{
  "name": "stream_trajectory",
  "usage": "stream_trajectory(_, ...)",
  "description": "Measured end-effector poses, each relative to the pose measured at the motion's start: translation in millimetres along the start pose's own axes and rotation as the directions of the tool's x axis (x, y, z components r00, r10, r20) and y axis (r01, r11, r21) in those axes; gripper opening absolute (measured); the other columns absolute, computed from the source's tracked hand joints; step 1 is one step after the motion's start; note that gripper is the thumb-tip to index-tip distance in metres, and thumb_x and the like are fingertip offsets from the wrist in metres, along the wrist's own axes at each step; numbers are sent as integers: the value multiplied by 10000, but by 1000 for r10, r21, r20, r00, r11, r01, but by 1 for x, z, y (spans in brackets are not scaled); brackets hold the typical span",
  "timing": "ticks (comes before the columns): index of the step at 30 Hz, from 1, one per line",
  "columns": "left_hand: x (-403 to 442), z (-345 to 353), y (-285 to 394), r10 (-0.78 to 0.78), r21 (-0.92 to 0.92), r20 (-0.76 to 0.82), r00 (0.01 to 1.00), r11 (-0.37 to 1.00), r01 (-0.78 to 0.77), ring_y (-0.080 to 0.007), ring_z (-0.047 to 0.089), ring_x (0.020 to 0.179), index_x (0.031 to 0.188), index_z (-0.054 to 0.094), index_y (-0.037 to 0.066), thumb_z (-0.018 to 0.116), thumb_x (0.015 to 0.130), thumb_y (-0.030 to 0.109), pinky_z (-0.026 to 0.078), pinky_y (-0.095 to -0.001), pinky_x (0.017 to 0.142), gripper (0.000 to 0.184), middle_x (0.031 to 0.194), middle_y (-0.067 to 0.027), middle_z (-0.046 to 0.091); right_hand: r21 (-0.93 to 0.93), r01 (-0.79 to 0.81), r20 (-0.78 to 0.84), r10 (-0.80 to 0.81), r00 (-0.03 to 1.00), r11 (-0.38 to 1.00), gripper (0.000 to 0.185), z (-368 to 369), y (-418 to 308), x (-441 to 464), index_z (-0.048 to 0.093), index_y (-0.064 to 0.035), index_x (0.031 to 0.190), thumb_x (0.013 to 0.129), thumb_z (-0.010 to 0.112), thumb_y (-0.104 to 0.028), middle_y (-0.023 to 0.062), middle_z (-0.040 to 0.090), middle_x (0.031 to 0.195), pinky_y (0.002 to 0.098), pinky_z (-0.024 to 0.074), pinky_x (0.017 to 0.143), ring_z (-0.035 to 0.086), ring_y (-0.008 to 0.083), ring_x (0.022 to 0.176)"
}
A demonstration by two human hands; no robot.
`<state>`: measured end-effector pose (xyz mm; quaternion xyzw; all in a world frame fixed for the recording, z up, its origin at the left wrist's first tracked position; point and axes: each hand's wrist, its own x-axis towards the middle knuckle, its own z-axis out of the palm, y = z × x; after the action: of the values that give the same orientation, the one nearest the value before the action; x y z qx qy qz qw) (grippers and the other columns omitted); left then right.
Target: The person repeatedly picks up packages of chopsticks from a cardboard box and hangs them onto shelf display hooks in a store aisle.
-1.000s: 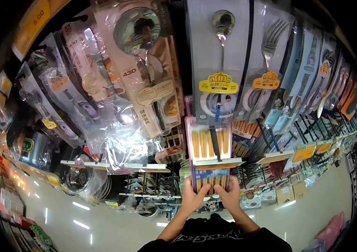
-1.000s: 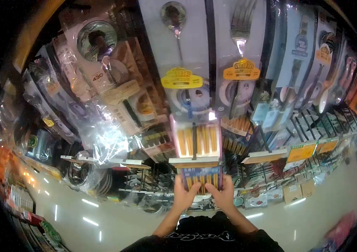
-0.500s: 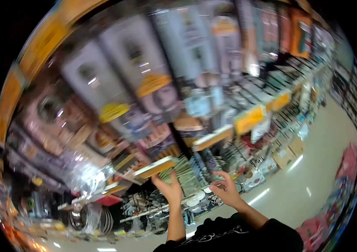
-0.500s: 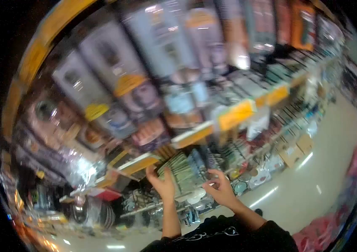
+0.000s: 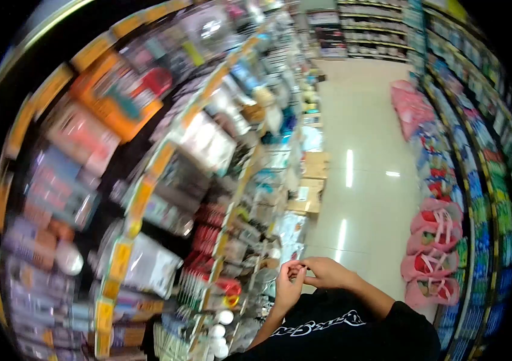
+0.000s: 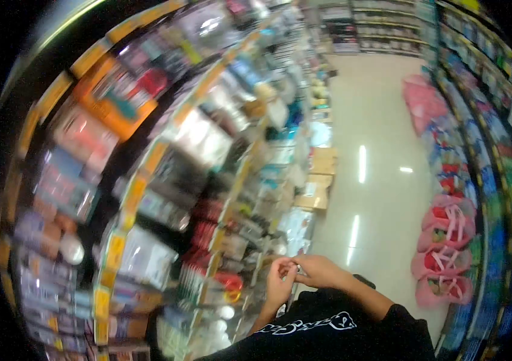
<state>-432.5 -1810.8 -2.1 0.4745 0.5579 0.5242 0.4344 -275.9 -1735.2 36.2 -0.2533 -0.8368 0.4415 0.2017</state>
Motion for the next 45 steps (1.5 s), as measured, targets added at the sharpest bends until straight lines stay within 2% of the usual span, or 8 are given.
stream_trajectory(10, 182, 124, -25, -177, 291, 321, 931, 953, 81, -176, 625, 893, 1146, 536, -14, 610, 923, 238, 496, -296, 782, 345, 959, -112, 645, 352, -295, -144, 363, 921, 888, 392, -115, 131, -11, 532, -2, 1198, 874, 649, -190, 133, 647, 877, 309, 512, 718, 627, 184, 766)
stream_trajectory(15, 309, 182, -36, -327, 257, 556, 764, 942, 217, -265, 594, 1008, 1098, 568, -22, 292, 1026, 417, 435, -338, 907, 523, 1045, -175, 631, 323, -358, -182, 429, 885, 876, 391, -199, 224, 46, 535, 24, 1159, 863, 645, -206, 146, 639, 863, 312, 513, 734, 629, 204, 781)
stream_trajectory(19, 452, 230, -6, -310, 572, 640, 703, 803, -166, -393, 579, 1040, 1114, 574, -32, 391, 997, 372, 448, -398, 904, 459, 1093, -258, 608, 89, -484, -123, 492, 862, 871, 520, -324, 266, 95, 497, 20, 1231, 872, 623, -335, 221, 631, 1041, 368, 495, 847, 626, 314, 957)
stream_trajectory(27, 703, 340, 51, 135, 217, 689, 712, 899, -380, -332, 631, 963, 1105, 587, -23, 515, 962, 285, 491, -367, 824, 347, 1027, -195, 647, 31, -681, -351, 646, 678, 732, 717, -491, 365, 135, 412, 47, 1326, 838, 636, -428, 269, 573, 1195, 413, 454, 930, 565, 391, 1100)
stream_trajectory(33, 850, 436, 32, -7, 75, 724, 690, 995, -68, -334, 631, 978, 1098, 591, -32, 539, 951, 325, 488, -358, 860, 390, 1012, -181, 665, 52, -714, -166, 711, 683, 698, 765, -601, 484, 154, 418, 56, 1321, 822, 642, -479, 287, 582, 1161, 418, 458, 916, 570, 403, 1081)
stream_trajectory(39, 1001, 490, 19, -296, 457, 888, 353, 655, -602, -370, 605, 1052, 1166, 569, -48, 579, 908, 426, 478, -389, 903, 539, 1119, -229, 634, -198, -823, -107, 822, 559, 533, 533, -758, 618, 224, 563, -36, 1149, 806, 641, -437, 214, 631, 1086, 473, 497, 854, 610, 373, 1017)
stream_trajectory(42, 1077, 504, 16, -350, 569, 781, 518, 742, -356, -379, 585, 1082, 1189, 561, -45, 578, 897, 446, 468, -407, 920, 572, 1156, -245, 612, -278, -690, -171, 672, 720, 668, 493, -865, 643, 294, 564, -14, 1099, 830, 623, -423, 215, 626, 1104, 479, 493, 859, 605, 382, 1020)
stream_trajectory(45, 1150, 516, 13, -314, 690, 681, 661, 575, -438, -373, 592, 1070, 1185, 570, -35, 580, 874, 501, 475, -409, 905, 620, 1160, -243, 611, -384, -529, -184, 498, 847, 757, 539, -943, 668, 359, 511, 20, 1147, 866, 603, -431, 239, 613, 1063, 463, 481, 848, 594, 396, 1005)
